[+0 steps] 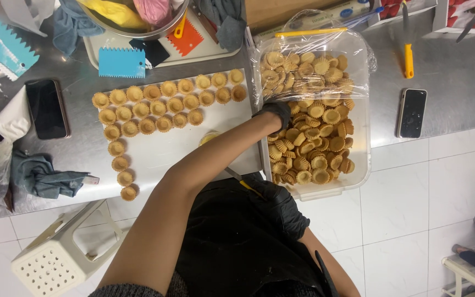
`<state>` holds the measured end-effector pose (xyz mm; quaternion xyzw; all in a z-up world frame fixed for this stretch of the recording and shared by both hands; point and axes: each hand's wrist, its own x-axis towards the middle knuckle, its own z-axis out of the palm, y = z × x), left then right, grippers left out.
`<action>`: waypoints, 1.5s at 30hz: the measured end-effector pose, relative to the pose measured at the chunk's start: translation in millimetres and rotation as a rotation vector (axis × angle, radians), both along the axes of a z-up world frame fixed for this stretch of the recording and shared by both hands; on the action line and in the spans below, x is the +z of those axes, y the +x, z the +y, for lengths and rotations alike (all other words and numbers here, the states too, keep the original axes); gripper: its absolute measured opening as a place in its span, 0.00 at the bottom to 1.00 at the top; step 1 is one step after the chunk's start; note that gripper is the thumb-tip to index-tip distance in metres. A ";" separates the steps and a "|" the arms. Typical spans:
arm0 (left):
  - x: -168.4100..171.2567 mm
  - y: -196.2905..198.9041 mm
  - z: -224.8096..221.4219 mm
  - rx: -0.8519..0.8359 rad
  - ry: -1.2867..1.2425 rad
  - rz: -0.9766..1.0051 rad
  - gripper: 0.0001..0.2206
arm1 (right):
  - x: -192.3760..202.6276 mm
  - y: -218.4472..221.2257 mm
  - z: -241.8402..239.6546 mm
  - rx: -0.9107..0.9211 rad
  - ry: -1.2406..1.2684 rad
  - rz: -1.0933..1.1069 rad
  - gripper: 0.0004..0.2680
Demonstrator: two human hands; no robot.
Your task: Coat the interior of tart shells with a liquid glaze using a small offset spatula and arrange them on the workstation.
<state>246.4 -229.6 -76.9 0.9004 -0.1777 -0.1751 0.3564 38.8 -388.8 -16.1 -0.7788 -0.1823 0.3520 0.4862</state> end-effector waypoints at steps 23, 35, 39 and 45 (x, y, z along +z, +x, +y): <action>38.0 13.0 31.4 0.011 -0.262 0.318 0.17 | 62.6 26.8 44.7 0.040 -0.087 0.122 0.17; 130.9 -147.8 210.4 0.684 -1.379 0.515 0.22 | 80.1 43.3 52.7 -0.183 -0.089 0.263 0.16; 56.0 -207.4 226.8 1.182 -1.594 0.404 0.21 | 96.1 56.0 44.9 -0.398 -0.092 0.410 0.15; 87.3 -222.5 191.2 1.251 -1.767 0.647 0.18 | 108.6 60.2 70.6 -0.334 0.102 0.336 0.14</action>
